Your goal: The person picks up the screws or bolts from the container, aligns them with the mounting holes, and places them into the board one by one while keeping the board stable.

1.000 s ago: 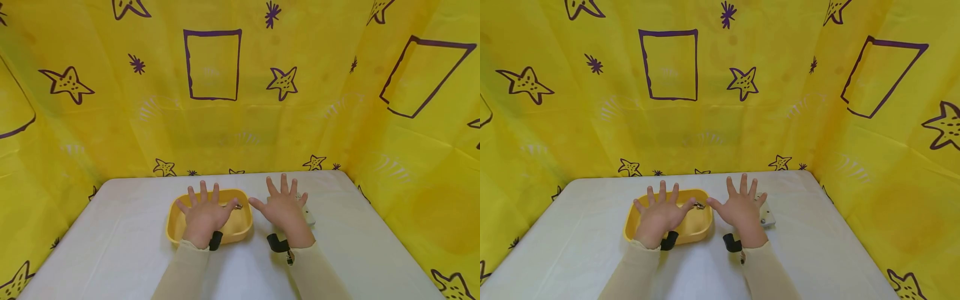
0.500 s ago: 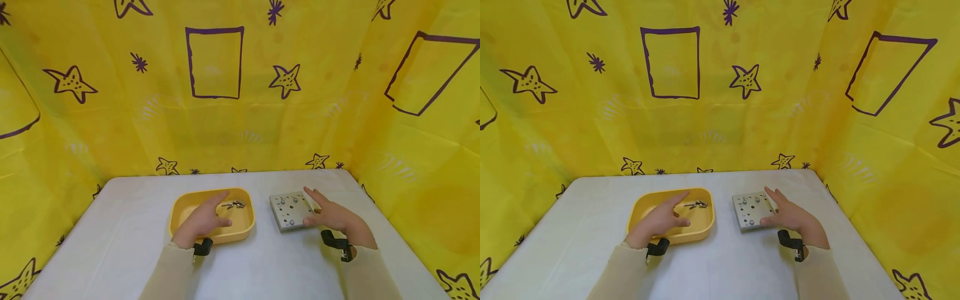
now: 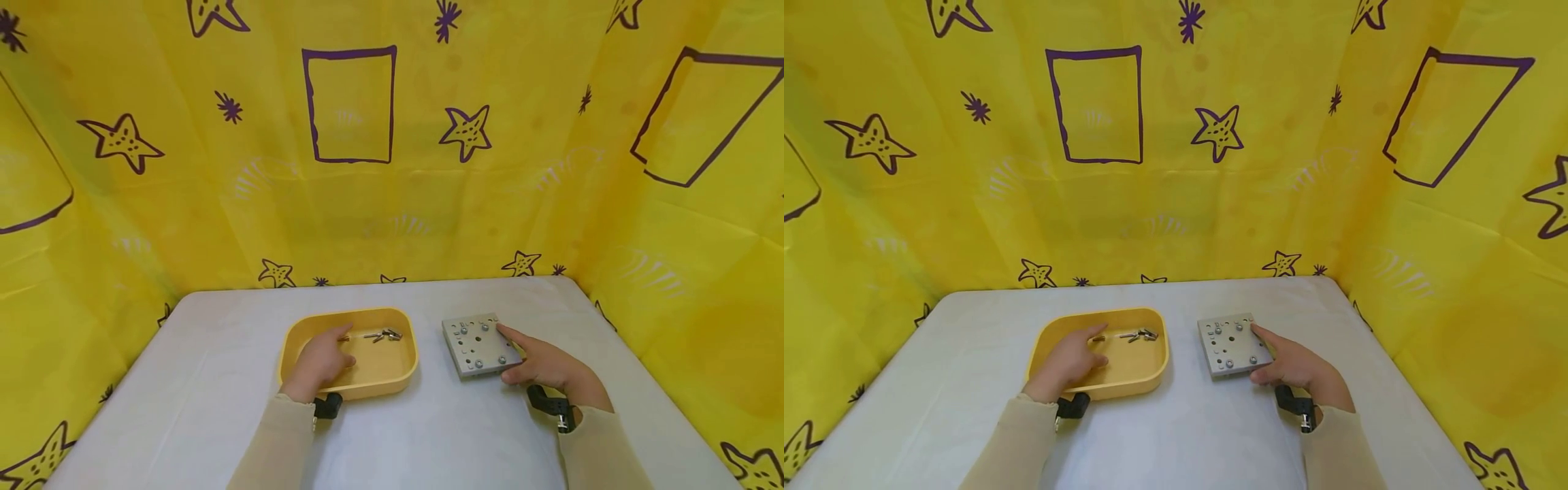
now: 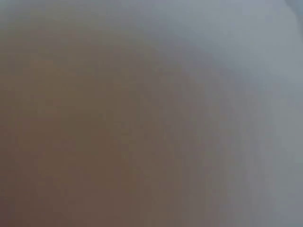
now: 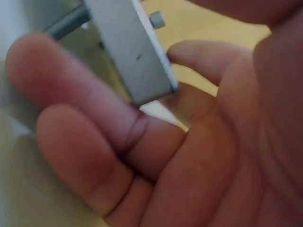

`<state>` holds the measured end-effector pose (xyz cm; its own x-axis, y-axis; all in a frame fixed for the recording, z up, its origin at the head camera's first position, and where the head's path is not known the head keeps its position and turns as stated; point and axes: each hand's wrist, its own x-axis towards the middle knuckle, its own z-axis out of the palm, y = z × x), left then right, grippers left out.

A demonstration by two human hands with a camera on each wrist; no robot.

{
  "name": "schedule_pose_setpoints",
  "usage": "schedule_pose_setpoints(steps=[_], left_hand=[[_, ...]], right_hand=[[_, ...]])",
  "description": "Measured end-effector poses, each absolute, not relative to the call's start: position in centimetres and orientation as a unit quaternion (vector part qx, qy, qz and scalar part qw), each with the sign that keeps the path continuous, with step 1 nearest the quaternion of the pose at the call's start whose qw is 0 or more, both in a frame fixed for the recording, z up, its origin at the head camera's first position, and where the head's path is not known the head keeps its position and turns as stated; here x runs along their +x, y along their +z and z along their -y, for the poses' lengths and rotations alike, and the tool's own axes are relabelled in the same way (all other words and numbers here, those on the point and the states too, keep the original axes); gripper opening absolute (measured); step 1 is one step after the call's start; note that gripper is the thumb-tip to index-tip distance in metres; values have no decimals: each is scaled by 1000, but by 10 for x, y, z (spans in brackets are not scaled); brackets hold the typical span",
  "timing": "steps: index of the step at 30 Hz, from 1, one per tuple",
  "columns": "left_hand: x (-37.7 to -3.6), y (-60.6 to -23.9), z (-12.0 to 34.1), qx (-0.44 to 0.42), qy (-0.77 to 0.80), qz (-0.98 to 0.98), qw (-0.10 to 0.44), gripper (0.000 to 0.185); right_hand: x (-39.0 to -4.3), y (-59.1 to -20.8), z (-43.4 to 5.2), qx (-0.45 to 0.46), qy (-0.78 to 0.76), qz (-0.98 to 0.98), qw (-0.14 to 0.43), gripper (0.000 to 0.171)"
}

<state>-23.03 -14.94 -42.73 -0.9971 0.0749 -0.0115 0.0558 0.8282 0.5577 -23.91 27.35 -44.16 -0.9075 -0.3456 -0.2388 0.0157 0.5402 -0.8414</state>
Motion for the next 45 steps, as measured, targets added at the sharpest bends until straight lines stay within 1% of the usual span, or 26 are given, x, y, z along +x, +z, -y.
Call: schedule_pose_setpoints(steps=[4,7,14,19,25,31,36,39,41,45], left_hand=[[-232,-433,151,21,292,-956,16,68],[-233,-437,151,14,281,-960,6,61],[-235,-438,151,15,197,-980,-29,35],[-234,-436,151,23,165,-985,-53,22],[-236,-433,152,18,164,-985,-47,24],[-235,-432,151,23,159,-987,-29,27],[-237,-434,151,19,178,-983,-34,21],[-237,-431,151,17,236,-971,-45,17],[-235,-425,150,11,289,-956,-43,17],[-228,-407,144,-7,396,-918,-16,20]], right_hand=[[-242,-447,-277,-91,-456,-867,176,104],[-243,-450,-278,-82,-473,-860,172,100],[-242,-454,-279,-60,-513,-839,174,93],[-243,-456,-280,-61,-497,-850,163,92],[-247,-455,-280,-71,-486,-858,149,91],[-250,-455,-280,-80,-513,-840,158,91],[-251,-458,-281,-101,-536,-821,165,91],[-250,-460,-282,-88,-536,-823,165,93],[-250,-462,-281,-82,-532,-826,167,93],[-249,-464,-280,-71,-529,-829,165,93]])
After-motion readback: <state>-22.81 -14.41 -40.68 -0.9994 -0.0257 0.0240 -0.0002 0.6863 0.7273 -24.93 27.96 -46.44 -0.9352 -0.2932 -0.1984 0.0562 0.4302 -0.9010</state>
